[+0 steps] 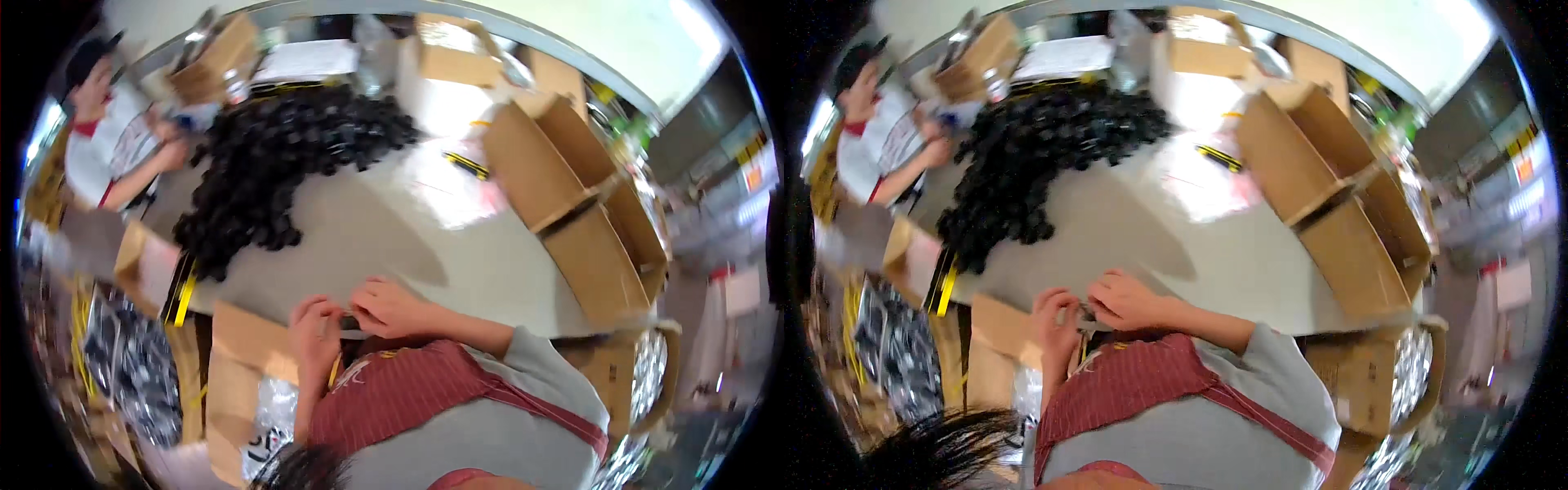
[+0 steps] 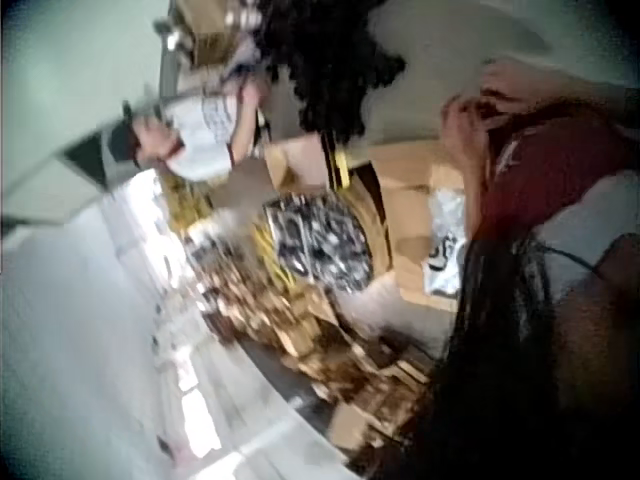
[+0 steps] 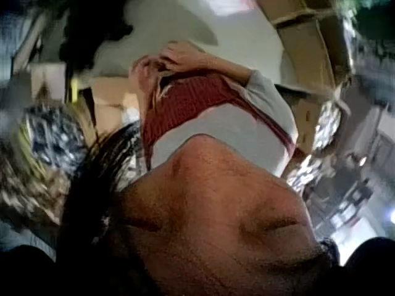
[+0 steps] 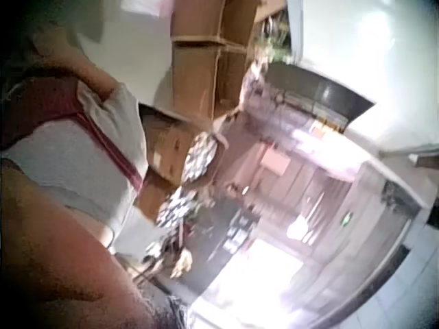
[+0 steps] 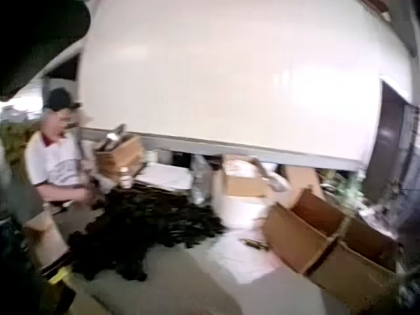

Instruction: The person puts small black plastic components into clear zip-lock bags and seals them.

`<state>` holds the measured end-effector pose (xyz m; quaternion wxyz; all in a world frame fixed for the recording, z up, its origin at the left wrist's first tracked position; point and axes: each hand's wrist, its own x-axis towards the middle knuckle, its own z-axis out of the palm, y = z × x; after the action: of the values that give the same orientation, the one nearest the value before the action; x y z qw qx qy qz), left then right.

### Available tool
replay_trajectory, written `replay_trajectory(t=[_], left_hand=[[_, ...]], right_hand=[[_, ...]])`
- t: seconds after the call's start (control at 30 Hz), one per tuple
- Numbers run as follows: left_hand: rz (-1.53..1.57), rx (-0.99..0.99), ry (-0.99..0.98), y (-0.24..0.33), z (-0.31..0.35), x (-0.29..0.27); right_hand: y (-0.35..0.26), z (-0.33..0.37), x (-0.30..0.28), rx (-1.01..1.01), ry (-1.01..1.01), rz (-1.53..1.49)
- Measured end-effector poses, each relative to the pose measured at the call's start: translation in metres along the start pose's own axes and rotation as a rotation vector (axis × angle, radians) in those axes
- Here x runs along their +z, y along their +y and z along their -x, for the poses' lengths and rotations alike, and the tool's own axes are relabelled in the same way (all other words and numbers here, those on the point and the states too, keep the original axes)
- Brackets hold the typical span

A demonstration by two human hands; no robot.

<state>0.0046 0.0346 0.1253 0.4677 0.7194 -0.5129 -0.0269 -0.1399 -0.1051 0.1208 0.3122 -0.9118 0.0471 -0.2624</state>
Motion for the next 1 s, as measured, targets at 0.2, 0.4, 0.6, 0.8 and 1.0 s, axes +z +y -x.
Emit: replay_trajectory(t=[0.2, 0.4, 0.6, 0.8, 1.0], left_hand=[[0.201, -0.127, -0.024, 0.006, -0.033, 0.018], [0.395, -0.374, -0.195, -0.017, -0.044, 0.058], [0.606, -0.430, -0.101, -0.049, -0.040, 0.044], [0.601, -0.614, -0.110, -0.089, -0.004, 0.033], [0.588, -0.606, -0.233, -0.091, -0.004, 0.044]], right_hand=[[0.016, 0.045, -0.028, 0.089, 0.013, -0.136], [0.002, 0.086, -0.083, 0.868, 0.194, -0.796], [-0.007, 0.146, -0.227, 0.370, 1.553, -0.900], [0.044, 0.205, -0.291, 0.518, 1.755, 0.121], [0.175, 0.120, -0.202, 0.771, 0.983, 0.370]])
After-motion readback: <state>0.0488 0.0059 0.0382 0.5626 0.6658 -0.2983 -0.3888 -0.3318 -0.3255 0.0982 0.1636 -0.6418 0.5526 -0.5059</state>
